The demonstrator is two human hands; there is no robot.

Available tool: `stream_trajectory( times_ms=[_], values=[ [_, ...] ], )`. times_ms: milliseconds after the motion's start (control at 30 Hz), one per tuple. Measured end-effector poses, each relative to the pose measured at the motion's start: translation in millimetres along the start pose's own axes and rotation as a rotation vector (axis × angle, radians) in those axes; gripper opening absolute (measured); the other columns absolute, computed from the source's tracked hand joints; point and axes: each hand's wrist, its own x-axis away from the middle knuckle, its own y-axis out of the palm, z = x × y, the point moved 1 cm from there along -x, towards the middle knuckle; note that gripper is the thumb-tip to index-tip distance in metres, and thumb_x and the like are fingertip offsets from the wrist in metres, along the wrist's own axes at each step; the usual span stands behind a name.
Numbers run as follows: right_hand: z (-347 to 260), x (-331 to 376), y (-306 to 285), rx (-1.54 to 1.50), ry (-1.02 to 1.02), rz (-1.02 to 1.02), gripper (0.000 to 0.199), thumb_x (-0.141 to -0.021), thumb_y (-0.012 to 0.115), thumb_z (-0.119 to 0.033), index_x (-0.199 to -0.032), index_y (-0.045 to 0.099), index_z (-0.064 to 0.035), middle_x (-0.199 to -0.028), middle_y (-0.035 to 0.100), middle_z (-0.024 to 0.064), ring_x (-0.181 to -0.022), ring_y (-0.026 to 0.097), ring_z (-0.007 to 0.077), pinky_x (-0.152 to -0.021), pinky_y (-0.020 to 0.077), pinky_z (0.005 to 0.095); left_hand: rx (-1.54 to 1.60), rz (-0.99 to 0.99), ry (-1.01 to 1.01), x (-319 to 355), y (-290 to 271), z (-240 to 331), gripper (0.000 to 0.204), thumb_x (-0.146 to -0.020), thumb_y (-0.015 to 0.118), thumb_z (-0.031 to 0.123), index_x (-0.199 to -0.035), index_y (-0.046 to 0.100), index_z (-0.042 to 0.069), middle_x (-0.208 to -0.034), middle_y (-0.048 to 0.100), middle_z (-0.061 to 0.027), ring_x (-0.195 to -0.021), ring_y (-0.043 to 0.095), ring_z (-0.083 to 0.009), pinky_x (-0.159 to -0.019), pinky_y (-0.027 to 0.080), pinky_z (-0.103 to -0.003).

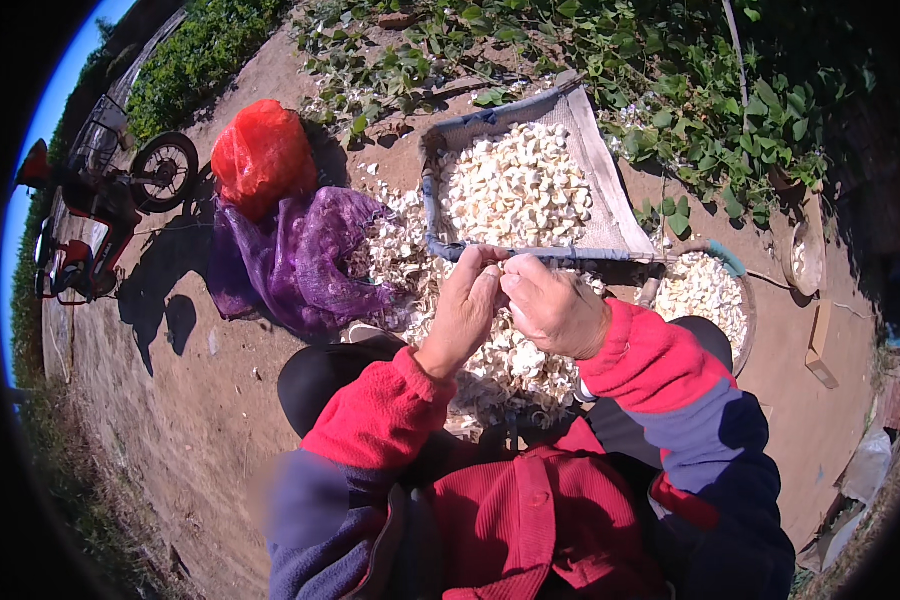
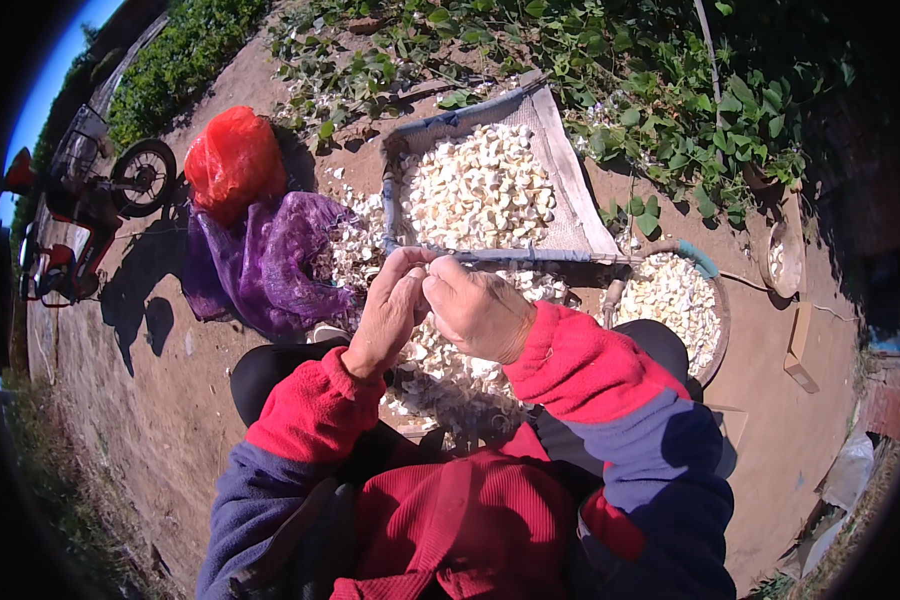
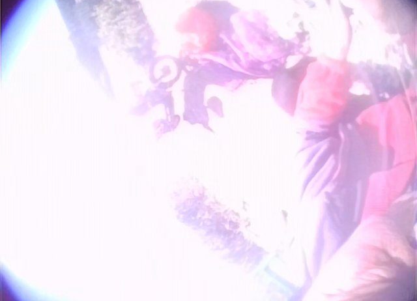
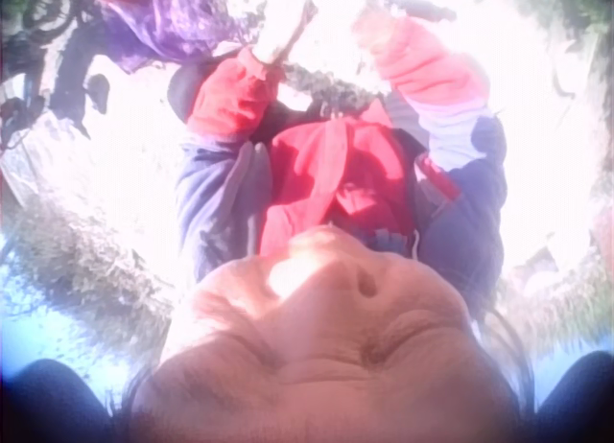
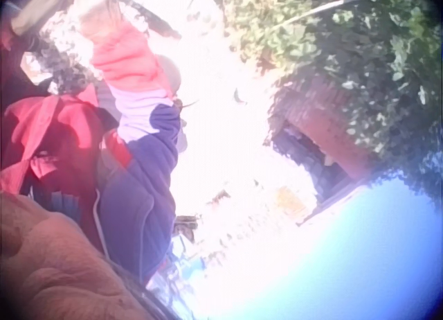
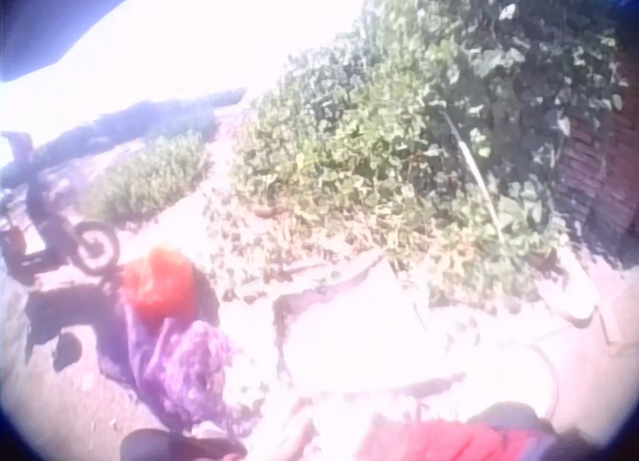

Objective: The person sits on the ground and peels garlic cloves by hand, separating the skins and placing the peeled cloves into a nearby container. The person repeatedly picks up garlic bulbs, removes outer layers, and discards the skins onto the ground.

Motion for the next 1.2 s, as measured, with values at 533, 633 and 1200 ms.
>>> stream_trajectory(
  times_ms=[533, 633, 1200],
  values=[
    [36.5, 44.2, 42.8, -0.713, 0.664, 0.223, 0.018, -0.091, 0.059, -0.005, -0.108, 0.057, 0.0001, -0.100, 0.061, 0.0097, -0.080, 0.063, 0.0138, -0.067, 0.0519, 0.0270, 0.124, 0.140, -0.170, 4.9, -10.5, 10.8, 0.021, -0.100, 0.044, 0.022, -0.107, 0.055, 0.006, -0.067, 0.044, 0.0043, -0.051, 0.036, -0.0039, -0.045, 0.025, -0.019],
    [78.9, 92.9, 97.7, -0.425, 0.879, -0.277, 0.016, -0.090, 0.053, -0.003, -0.104, 0.061, -0.0009, -0.089, 0.063, 0.0131, -0.080, 0.065, 0.0201, -0.066, 0.0519, 0.0320, 0.270, 0.142, -0.140, 5.9, -19.9, 22.2, 0.024, -0.100, 0.040, 0.021, -0.110, 0.055, 0.005, -0.066, 0.040, 0.0037, -0.052, 0.034, -0.0063, -0.047, 0.026, -0.022],
    [131.4, 200.8, 270.1, 0.066, 1.092, -0.624, 0.031, -0.084, 0.057, -0.004, -0.114, 0.058, -0.0128, -0.110, 0.059, 0.0208, -0.096, 0.062, 0.0417, -0.079, 0.0509, 0.0506, 0.627, 0.179, -0.207, 15.2, -56.7, 56.1, 0.040, -0.096, 0.047, 0.035, -0.119, 0.047, 0.002, -0.098, 0.056, -0.0145, -0.058, 0.050, -0.0148, -0.052, 0.039, -0.025]
  ],
)
